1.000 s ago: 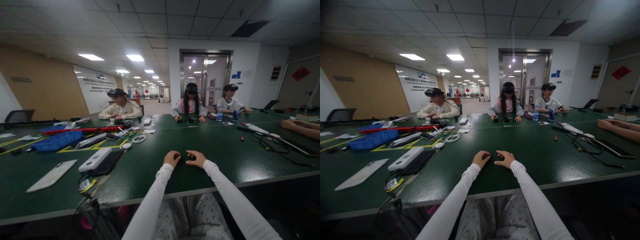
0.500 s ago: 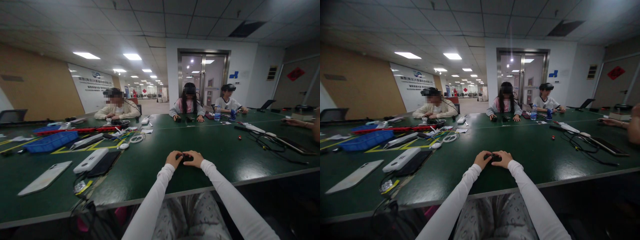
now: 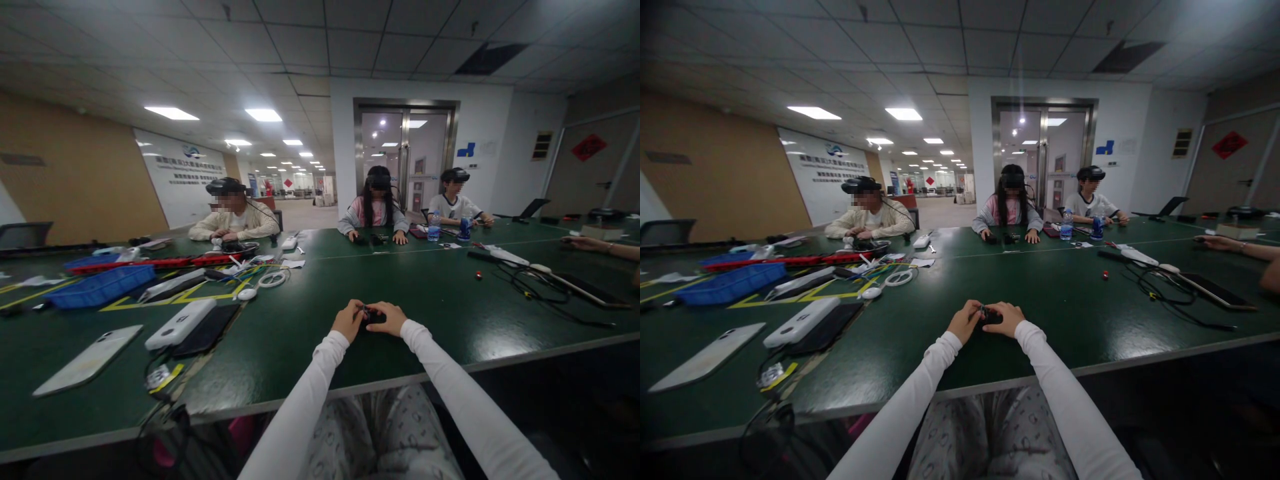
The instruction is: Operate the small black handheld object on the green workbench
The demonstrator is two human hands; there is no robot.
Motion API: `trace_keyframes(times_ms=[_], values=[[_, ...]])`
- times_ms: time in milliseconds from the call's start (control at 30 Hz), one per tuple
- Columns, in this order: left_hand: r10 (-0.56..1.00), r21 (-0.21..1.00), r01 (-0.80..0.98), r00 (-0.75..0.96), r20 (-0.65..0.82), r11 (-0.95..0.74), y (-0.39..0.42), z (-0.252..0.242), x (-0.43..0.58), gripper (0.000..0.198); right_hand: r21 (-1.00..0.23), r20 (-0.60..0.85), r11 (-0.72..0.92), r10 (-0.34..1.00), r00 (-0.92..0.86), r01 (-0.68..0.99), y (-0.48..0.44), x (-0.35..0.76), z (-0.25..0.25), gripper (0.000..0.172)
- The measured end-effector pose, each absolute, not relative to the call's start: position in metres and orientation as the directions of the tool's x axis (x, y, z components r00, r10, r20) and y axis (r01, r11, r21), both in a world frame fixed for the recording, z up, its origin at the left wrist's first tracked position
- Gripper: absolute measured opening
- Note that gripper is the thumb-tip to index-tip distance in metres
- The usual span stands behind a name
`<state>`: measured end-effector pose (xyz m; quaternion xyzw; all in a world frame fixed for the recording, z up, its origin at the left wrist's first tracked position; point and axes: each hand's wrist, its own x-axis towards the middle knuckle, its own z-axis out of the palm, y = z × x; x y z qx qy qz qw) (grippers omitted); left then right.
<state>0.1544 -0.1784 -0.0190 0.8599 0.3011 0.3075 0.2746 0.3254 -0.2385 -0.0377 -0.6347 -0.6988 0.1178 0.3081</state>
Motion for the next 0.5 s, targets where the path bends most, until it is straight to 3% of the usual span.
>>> trace_keyframes(times_ms=[233, 500], values=[[0.727, 0.548, 0.498, 0.584, 0.361, -0.672, -0.158, -0.02, 0.138, 0.019, -0.663, 0.307, 0.185, 0.951, 0.038, 0.726, -0.236, 0.327, -0.042, 0.06], [0.927, 0.471, 0.827, 0.149, 0.345, -0.308, -0.099, -0.011, 0.041, 0.021, -0.721, 0.289, 0.176, 0.955, 0.06, 0.67, -0.236, 0.327, -0.047, 0.056]])
